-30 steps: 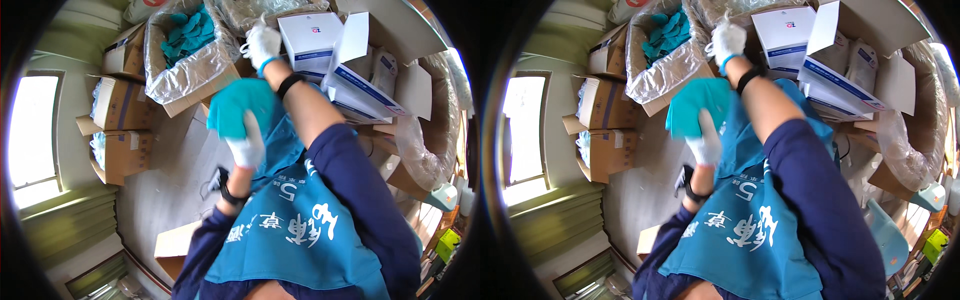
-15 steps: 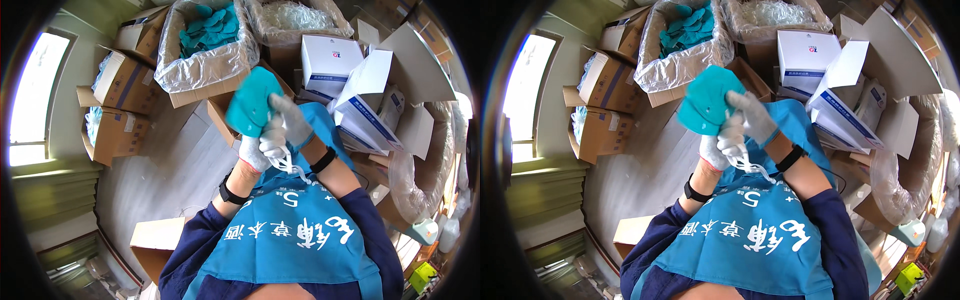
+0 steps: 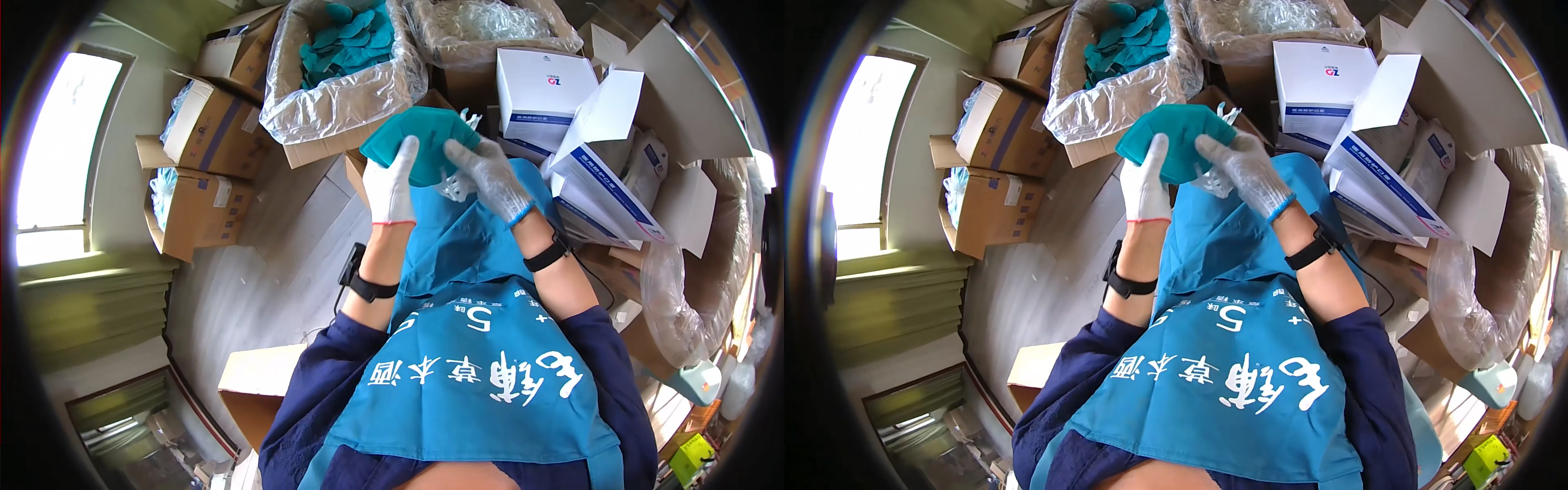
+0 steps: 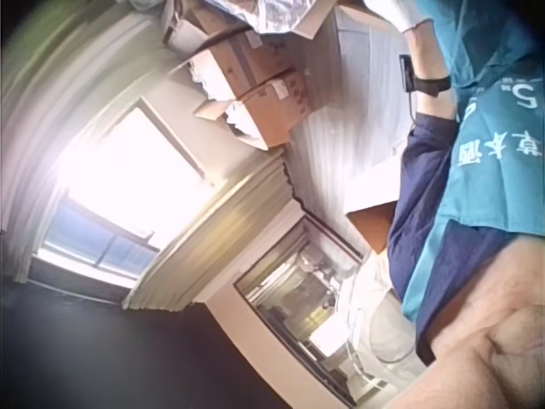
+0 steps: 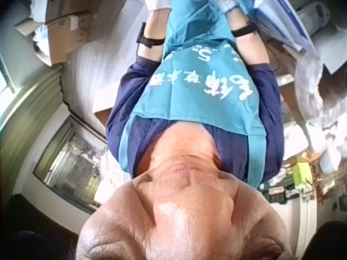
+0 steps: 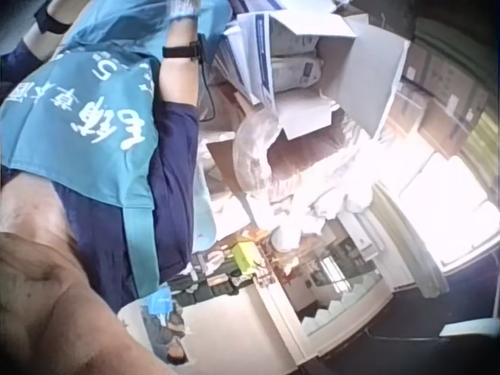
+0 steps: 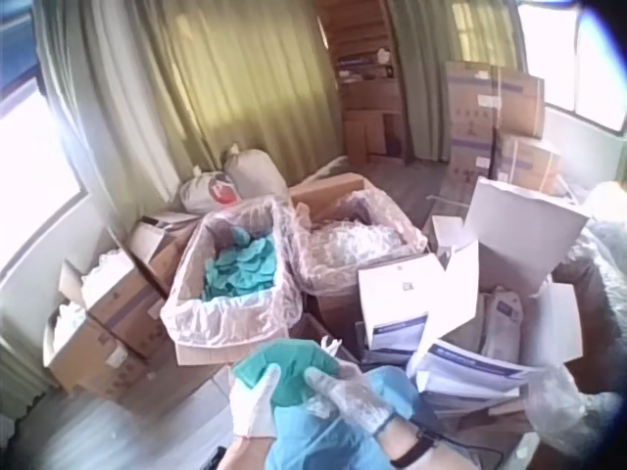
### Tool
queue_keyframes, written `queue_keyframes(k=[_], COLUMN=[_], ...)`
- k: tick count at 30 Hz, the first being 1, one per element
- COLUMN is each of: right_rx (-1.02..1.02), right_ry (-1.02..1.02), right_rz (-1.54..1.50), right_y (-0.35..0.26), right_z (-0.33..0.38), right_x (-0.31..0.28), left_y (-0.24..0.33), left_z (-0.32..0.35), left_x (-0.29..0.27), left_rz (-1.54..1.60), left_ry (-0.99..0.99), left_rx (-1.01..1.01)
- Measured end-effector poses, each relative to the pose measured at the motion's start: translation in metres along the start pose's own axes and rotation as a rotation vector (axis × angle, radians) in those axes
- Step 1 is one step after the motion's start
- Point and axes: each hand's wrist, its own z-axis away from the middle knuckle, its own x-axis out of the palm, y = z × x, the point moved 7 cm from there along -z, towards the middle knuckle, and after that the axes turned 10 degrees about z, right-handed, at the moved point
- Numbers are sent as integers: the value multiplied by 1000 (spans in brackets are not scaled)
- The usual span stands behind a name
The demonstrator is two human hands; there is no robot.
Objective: Packaged and prepared medical-style masks into plastic bags and boxes.
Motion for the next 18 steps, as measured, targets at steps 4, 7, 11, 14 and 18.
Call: queue_keyframes(k=[4,7,11,14,18], right_rx=[176,353,435,448,233], right_ry=[-304,-318,-304,61,49], right_rz=[54,-106,-898,-766,-619], right_y=[31,43,21,22,64], right_z=[23,38,42,19,-44], right_x=[10,6,16,2,-32], left_y=[6,11,1,-15,-38], left_z=[-4,0,3,12,5], left_x=[13,12,23,36,28], left_rz=[-106,-109,-120,-233,-596], left_ry=[85,163,75,-59,-161], left_rx=[306,369,292,304,320])
